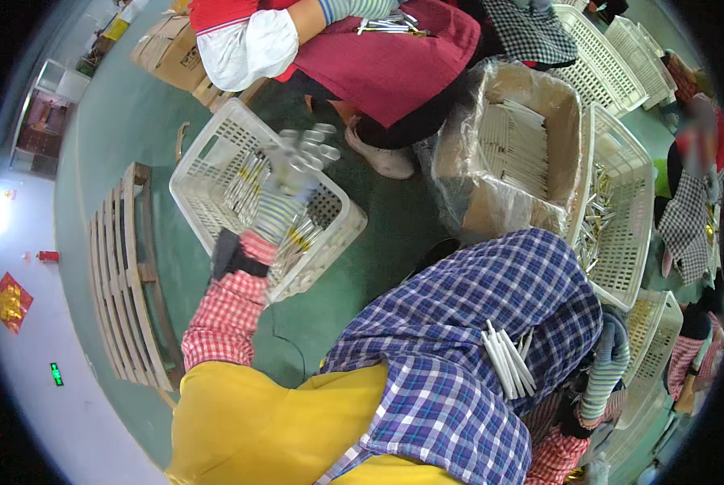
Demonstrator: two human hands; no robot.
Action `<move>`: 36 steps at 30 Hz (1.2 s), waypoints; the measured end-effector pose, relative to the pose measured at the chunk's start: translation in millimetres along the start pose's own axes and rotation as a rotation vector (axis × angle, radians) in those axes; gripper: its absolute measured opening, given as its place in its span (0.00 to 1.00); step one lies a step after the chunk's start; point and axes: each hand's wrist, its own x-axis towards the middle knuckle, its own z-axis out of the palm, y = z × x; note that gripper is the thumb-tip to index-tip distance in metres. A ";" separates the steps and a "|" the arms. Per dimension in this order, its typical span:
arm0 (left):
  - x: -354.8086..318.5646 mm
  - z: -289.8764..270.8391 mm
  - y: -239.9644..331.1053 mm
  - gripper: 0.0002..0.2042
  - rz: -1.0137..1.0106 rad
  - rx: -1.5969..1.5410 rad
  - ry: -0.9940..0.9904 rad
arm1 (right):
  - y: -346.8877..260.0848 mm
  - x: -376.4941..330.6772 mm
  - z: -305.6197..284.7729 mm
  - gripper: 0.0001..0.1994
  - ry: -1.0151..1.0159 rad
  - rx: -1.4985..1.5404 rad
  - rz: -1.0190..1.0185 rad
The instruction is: The recorder is manually assembling small tubular components by inserting parts together in a factory setting.
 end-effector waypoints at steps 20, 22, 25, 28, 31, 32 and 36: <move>-139.1 -26.1 -235.5 0.28 -0.689 1.348 -0.467 | -30.3 -4.6 8.3 0.12 -0.008 -0.189 0.124; -134.9 -12.1 -221.7 0.27 -0.744 1.357 -0.477 | -28.0 -6.2 9.0 0.11 0.000 -0.167 0.118; -118.8 -6.4 -209.6 0.25 -0.807 1.368 -0.500 | -29.1 -16.3 5.1 0.09 0.028 -0.225 0.139; -85.5 -7.9 -203.8 0.24 -0.846 1.371 -0.550 | -31.1 -18.9 8.0 0.09 0.069 -0.290 0.137; -108.7 -63.7 -204.2 0.23 -0.857 1.342 -0.669 | -50.4 -12.9 22.0 0.08 0.043 -0.364 0.088; -76.5 -61.4 -208.5 0.22 -0.794 1.348 -0.715 | -42.1 -29.6 17.7 0.09 0.058 -0.308 0.158; -24.6 -68.5 -190.4 0.21 -0.595 1.311 -0.540 | -41.4 -68.9 26.6 0.09 -0.022 -0.183 0.214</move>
